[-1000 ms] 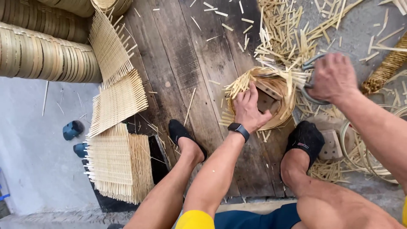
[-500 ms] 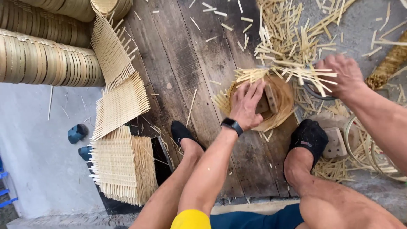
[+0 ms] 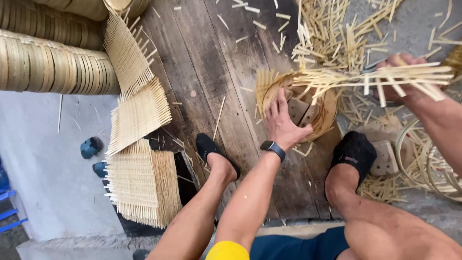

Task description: Assembling and trimming circular bamboo basket lids using a wooden mold and scissors.

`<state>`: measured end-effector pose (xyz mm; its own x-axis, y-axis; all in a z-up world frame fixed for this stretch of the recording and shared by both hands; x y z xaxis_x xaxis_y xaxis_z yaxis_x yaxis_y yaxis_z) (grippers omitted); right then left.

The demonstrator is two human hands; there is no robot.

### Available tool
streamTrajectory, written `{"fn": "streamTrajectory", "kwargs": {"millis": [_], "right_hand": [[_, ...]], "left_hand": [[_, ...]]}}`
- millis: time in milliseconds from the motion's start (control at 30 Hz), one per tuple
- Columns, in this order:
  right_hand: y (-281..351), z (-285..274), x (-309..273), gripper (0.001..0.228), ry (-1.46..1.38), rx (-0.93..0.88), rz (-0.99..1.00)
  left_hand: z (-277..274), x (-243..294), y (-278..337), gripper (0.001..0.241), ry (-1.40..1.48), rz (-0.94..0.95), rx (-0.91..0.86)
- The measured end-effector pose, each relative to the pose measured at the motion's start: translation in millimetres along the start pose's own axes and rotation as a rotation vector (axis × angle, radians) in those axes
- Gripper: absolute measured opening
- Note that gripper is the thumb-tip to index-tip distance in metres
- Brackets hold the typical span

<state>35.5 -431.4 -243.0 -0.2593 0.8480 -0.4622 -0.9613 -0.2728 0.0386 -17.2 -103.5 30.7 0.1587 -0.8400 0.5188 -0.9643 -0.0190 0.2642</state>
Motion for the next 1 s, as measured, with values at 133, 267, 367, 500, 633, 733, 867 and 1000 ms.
{"fn": "streamTrajectory", "kwargs": {"millis": [133, 267, 367, 500, 633, 733, 867, 1000], "right_hand": [[-11, 69, -9, 0.029, -2.088, 0.075, -0.183], [-24, 187, -28, 0.035, -3.473, 0.19, -0.392], [-22, 176, -24, 0.035, -3.355, 0.274, -1.116], [-23, 199, -25, 0.047, -3.28, 0.161, -1.275], [-37, 195, -19, 0.046, -3.431, 0.076, -1.032], [-35, 167, -30, 0.042, -3.506, 0.076, -1.101], [-27, 185, -32, 0.058, -3.432, 0.277, -0.954], [-37, 198, -6, 0.079, -3.378, 0.338, -0.622]], "left_hand": [[6, 0, -7, 0.131, -0.027, 0.042, -0.112], [3, 7, -12, 0.136, -0.043, 0.153, -0.166], [5, 0, -14, 0.139, -0.068, 0.17, -0.228], [20, -14, -18, 0.141, -0.084, 0.194, -0.287], [23, -12, -17, 0.146, -0.179, 0.237, -0.288], [18, -7, -14, 0.144, -0.19, 0.157, -0.162], [26, -16, 3, 0.133, 0.006, -0.105, -0.065], [22, -16, 4, 0.128, -0.127, -0.083, -0.11]]}}
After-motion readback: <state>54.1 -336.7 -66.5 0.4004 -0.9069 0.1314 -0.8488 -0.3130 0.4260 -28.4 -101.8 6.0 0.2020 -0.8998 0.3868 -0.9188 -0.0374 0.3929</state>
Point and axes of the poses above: each hand's wrist, its own y-axis away from the middle knuckle, its own z-axis out of the palm, x = y × z, the point moved 8 cm from there along -y, towards the middle knuckle, and after that the axes turned 4 degrees about -x, right-handed, at the moved point
